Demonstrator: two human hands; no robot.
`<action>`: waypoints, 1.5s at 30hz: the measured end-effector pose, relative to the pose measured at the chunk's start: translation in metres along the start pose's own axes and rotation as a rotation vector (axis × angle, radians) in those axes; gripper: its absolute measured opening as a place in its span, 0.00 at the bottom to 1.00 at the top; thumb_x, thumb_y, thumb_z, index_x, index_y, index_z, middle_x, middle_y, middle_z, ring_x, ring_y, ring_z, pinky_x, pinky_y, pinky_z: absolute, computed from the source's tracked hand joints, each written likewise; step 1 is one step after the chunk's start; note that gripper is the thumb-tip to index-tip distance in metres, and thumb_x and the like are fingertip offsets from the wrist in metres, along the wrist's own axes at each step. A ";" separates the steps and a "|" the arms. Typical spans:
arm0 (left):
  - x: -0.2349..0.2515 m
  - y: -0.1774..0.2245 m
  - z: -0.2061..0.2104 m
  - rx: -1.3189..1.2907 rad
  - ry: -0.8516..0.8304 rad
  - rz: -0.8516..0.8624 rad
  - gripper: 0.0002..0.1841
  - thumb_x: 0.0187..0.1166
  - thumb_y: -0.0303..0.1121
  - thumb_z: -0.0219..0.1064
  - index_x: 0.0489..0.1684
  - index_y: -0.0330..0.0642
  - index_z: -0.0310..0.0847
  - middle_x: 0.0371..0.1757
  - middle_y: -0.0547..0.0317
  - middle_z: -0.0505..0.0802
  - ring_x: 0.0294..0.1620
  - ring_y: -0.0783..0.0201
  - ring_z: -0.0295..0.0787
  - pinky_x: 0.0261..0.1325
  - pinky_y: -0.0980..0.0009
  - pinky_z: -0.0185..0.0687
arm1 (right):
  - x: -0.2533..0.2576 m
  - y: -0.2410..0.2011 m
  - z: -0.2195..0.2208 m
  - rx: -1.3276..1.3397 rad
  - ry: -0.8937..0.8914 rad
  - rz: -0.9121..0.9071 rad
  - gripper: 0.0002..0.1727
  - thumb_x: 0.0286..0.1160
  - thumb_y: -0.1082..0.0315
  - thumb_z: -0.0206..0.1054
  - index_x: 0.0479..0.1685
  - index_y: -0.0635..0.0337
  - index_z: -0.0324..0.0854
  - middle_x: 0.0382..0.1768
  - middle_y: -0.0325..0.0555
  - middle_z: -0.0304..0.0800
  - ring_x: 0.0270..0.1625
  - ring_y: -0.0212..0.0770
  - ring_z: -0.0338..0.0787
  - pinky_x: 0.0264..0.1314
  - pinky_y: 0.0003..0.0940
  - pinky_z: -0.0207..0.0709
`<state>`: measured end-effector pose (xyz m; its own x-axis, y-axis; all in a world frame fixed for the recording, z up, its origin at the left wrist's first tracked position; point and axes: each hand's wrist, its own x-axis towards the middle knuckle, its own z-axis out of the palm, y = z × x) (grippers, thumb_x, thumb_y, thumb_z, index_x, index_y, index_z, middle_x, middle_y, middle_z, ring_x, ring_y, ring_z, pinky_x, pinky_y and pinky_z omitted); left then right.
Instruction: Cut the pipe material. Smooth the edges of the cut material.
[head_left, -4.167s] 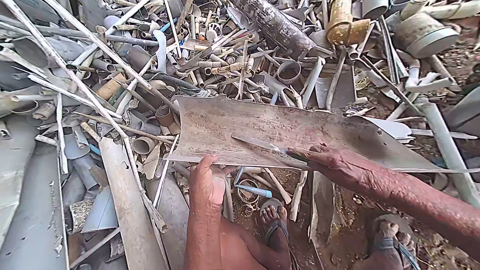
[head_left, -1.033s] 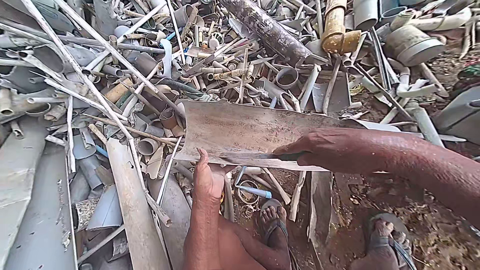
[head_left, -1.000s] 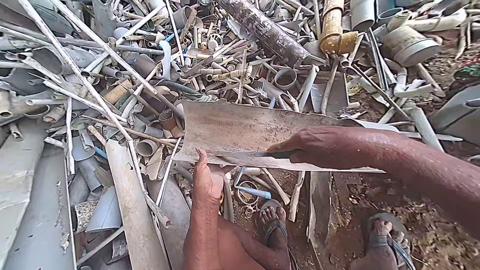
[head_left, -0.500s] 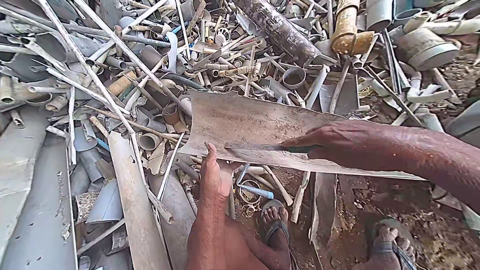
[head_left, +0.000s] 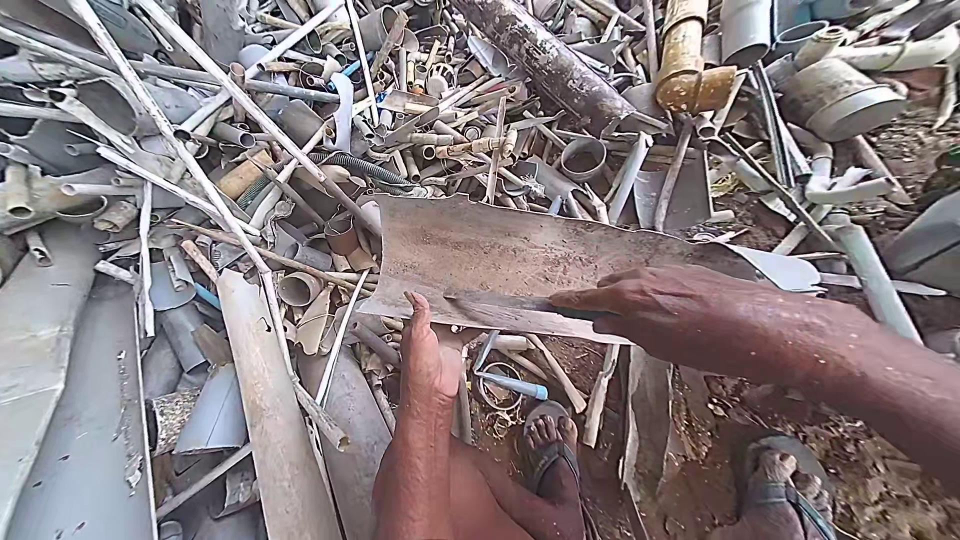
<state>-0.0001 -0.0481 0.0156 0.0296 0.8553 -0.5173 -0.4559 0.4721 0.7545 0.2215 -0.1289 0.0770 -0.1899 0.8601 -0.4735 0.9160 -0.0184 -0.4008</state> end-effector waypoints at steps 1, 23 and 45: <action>0.000 -0.001 0.002 0.000 -0.004 0.008 0.28 0.94 0.53 0.38 0.83 0.46 0.61 0.70 0.40 0.82 0.63 0.41 0.88 0.50 0.39 0.88 | 0.012 -0.010 -0.001 0.008 0.013 -0.001 0.22 0.91 0.61 0.55 0.81 0.36 0.77 0.49 0.53 0.91 0.53 0.56 0.90 0.54 0.57 0.79; -0.005 0.001 0.005 -0.002 0.046 -0.003 0.29 0.93 0.55 0.37 0.81 0.46 0.64 0.65 0.41 0.86 0.57 0.44 0.90 0.43 0.43 0.89 | 0.042 -0.057 0.002 0.010 0.109 -0.123 0.24 0.93 0.64 0.50 0.85 0.42 0.72 0.51 0.60 0.89 0.54 0.63 0.89 0.54 0.60 0.78; -0.005 -0.001 0.004 0.058 0.021 0.034 0.31 0.93 0.57 0.34 0.82 0.47 0.61 0.65 0.41 0.86 0.57 0.45 0.91 0.44 0.43 0.90 | 0.052 -0.062 -0.004 -0.032 0.113 -0.090 0.22 0.92 0.65 0.52 0.81 0.48 0.75 0.49 0.59 0.90 0.53 0.62 0.89 0.52 0.59 0.78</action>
<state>0.0040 -0.0522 0.0193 -0.0041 0.8666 -0.4990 -0.4041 0.4550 0.7935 0.1561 -0.0805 0.0806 -0.2319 0.9095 -0.3449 0.9082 0.0754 -0.4118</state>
